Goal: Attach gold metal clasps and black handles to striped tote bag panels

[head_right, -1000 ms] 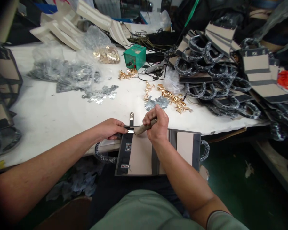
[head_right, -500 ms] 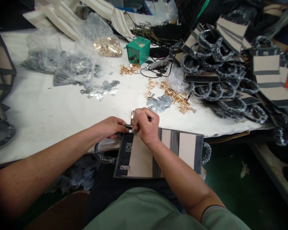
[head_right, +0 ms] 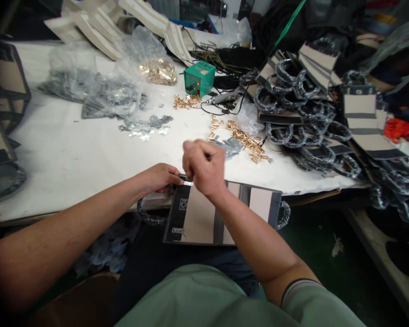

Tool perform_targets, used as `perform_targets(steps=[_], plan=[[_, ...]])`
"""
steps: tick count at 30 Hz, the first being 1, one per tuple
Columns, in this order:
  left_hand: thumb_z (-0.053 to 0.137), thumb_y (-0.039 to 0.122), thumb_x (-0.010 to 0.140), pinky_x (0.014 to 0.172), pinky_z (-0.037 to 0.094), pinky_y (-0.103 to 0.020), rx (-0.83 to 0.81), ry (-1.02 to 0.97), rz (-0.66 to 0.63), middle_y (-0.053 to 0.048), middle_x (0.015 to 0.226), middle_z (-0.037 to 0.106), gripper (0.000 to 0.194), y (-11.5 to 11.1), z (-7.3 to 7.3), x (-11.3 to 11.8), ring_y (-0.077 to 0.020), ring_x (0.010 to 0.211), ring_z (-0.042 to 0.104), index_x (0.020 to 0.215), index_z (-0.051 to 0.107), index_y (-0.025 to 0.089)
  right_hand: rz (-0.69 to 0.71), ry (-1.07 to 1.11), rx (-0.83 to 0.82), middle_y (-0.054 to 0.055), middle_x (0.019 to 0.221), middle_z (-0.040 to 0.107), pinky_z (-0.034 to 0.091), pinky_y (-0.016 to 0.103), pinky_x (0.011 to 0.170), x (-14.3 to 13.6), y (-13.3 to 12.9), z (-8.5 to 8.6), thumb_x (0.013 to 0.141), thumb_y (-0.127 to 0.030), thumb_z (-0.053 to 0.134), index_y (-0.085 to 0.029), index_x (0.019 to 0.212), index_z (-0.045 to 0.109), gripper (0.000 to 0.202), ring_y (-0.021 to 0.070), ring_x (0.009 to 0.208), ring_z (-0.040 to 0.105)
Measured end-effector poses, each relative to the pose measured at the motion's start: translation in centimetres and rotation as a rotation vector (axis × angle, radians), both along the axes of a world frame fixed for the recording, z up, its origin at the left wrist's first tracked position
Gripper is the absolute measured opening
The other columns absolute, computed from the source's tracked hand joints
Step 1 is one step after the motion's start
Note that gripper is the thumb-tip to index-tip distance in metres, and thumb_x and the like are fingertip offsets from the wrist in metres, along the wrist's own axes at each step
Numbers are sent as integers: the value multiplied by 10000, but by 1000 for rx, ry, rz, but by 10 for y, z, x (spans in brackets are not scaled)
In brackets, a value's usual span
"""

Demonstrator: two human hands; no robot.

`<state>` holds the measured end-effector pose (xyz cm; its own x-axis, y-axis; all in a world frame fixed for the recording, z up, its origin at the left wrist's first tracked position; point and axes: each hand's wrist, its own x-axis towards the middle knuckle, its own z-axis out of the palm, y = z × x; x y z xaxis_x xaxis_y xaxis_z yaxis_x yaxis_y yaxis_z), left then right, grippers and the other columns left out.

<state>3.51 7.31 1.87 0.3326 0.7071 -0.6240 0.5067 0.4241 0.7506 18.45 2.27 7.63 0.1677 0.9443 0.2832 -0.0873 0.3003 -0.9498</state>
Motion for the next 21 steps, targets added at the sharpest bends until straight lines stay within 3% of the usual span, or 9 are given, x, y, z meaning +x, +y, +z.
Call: perform_targets(steps=[3,8,14,21], plan=[[743,221,644,420,236,-258,-9,-12,-5,67,461,443,190,-1,0,0,-87,400,337,638,554,202,3,-28,-73,-48,478,422,334,266,444,-3,1,-11,898,-505,631,-238,536,428,494,98,427,383],[743,246,655,422,244,-260,20,-11,-28,66,455,438,155,-2,0,-1,-95,403,355,678,597,198,17,26,-17,-49,494,413,320,260,428,-3,2,-7,916,-535,591,-247,571,417,481,103,427,375],[757,263,660,408,232,-252,43,-15,-40,78,436,395,196,-4,-1,-2,-80,389,329,645,574,194,65,-97,-102,-49,487,422,339,263,459,-9,-4,-22,916,-505,602,-233,547,421,492,101,450,399],[714,218,730,429,229,-249,63,-13,-63,81,428,384,169,-5,-1,-3,-78,397,326,657,565,185,63,-139,18,-37,506,425,367,272,489,-12,-2,-11,930,-565,565,-236,563,407,518,115,483,415]])
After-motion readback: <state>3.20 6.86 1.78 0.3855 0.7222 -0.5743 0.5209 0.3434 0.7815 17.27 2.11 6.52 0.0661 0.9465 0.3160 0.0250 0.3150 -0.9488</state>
